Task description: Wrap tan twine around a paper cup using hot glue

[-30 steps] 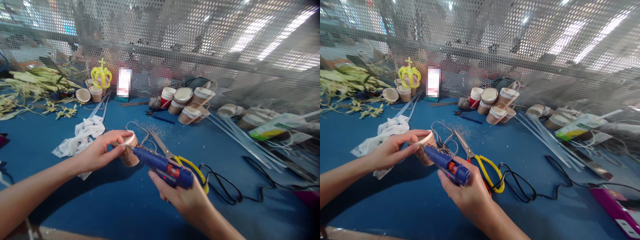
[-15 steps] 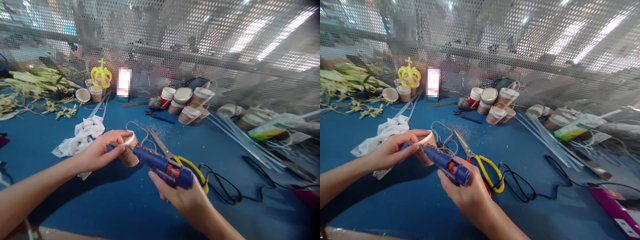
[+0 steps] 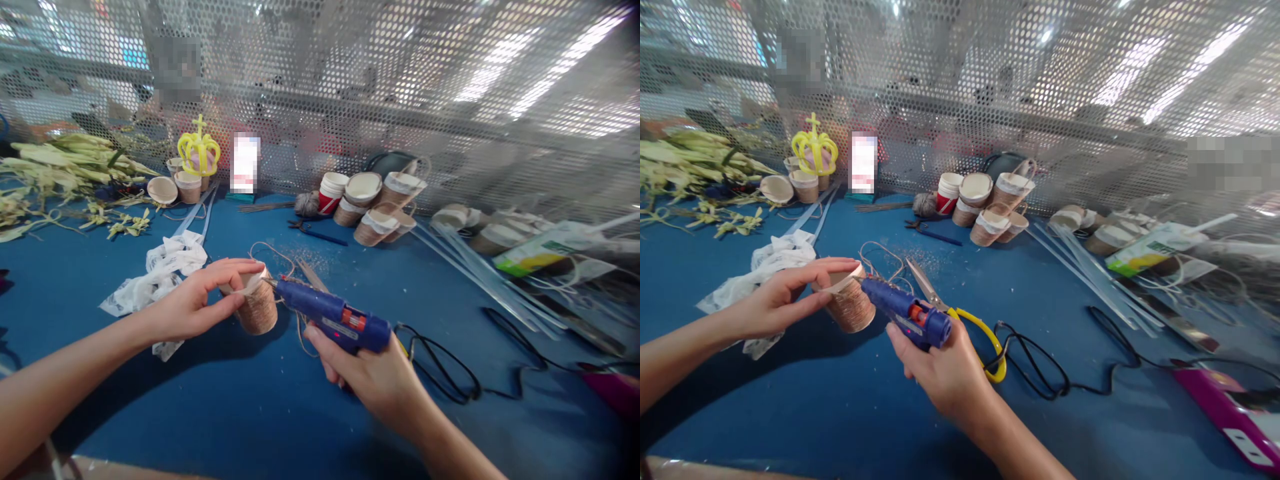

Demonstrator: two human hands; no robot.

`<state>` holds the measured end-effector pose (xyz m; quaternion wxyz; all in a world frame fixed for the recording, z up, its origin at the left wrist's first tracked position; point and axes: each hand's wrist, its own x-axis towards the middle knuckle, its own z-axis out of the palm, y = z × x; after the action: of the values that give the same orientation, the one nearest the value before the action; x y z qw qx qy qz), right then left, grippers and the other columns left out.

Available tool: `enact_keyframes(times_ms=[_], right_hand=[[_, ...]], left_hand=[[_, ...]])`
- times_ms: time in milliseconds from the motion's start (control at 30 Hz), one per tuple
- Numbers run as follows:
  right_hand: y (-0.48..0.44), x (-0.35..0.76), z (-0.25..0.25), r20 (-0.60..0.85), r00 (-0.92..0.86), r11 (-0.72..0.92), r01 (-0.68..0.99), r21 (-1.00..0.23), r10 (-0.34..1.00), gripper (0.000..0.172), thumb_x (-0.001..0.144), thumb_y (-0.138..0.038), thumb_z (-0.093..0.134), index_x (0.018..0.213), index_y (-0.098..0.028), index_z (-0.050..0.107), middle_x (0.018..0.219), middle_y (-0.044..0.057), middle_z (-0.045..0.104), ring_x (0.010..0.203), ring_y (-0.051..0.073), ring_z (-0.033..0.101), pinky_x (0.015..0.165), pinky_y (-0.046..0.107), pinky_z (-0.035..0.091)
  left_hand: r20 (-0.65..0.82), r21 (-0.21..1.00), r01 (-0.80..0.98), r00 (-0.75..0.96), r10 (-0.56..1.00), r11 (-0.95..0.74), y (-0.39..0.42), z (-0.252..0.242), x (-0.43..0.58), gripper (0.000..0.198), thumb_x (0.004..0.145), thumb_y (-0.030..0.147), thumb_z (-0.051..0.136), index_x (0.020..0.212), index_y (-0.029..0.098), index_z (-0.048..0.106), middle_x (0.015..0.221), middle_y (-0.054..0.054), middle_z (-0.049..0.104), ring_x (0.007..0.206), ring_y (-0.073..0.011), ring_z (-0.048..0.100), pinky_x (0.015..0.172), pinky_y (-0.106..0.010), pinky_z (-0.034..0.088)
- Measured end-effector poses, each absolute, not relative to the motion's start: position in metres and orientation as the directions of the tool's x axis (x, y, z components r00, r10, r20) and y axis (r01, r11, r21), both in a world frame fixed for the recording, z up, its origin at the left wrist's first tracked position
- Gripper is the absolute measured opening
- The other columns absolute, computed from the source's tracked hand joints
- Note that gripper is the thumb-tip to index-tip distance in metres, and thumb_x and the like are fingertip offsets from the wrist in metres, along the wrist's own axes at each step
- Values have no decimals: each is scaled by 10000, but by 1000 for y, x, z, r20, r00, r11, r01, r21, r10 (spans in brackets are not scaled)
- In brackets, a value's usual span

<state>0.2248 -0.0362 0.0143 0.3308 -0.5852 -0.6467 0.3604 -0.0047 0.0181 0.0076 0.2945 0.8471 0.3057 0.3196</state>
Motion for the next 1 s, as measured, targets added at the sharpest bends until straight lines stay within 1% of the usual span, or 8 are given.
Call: enact_keyframes(times_ms=[100,300,433,567,633,733,833,1000], right_hand=[[-38,224,15,6,-102,58,516,-854,995,247,731,-360,525,547,-204,472,316,-68,437,263,70,402,298,178,337],[-39,223,14,-6,-115,53,501,-864,993,203,715,-339,544,578,-200,484,331,-75,446,272,71,419,310,175,358],[-41,222,19,-5,-82,37,507,-861,997,222,716,-347,536,559,-202,478,323,-72,439,278,76,422,327,185,367],[-46,217,26,-34,-8,-24,549,-835,999,257,732,-337,545,527,-200,473,334,-70,434,310,75,430,366,186,386],[-46,216,26,-48,8,-45,554,-832,999,247,732,-333,550,535,-197,487,338,-70,434,314,76,434,368,187,391],[-43,219,23,-55,-35,-28,534,-845,998,219,718,-340,542,557,-198,499,323,-72,432,286,77,417,336,188,377],[-41,221,21,-46,-87,7,526,-851,995,257,720,-352,534,520,-202,474,321,-63,440,279,76,414,335,192,376],[-44,220,22,-53,-23,-32,542,-840,998,266,729,-346,556,519,-196,490,338,-61,443,309,80,429,357,196,383]], left_hand=[[370,689,324,613,699,-648,18,8,-5,130,854,152,416,733,190,444,1267,-93,522,1202,-177,442,983,-342,374],[365,689,329,612,702,-645,18,7,-5,144,861,164,414,722,192,441,1272,-83,521,1215,-187,430,987,-359,369],[370,686,323,617,695,-652,18,8,-6,138,858,162,413,726,191,442,1267,-85,525,1207,-192,439,984,-360,372],[369,680,327,621,691,-656,18,9,-5,139,856,158,416,723,186,445,1262,-93,529,1212,-196,433,986,-365,368],[367,681,327,622,692,-655,18,9,-5,141,857,158,413,722,184,446,1264,-97,527,1214,-199,431,985,-371,369],[364,686,326,619,695,-650,17,9,-5,140,860,165,408,727,185,446,1269,-100,523,1214,-206,432,980,-383,373],[365,686,325,620,694,-651,18,9,-5,139,860,168,411,727,186,447,1263,-101,527,1211,-206,435,982,-388,373],[355,691,326,625,696,-645,18,10,-5,151,863,166,410,718,186,448,1273,-95,519,1220,-204,425,989,-397,369]])
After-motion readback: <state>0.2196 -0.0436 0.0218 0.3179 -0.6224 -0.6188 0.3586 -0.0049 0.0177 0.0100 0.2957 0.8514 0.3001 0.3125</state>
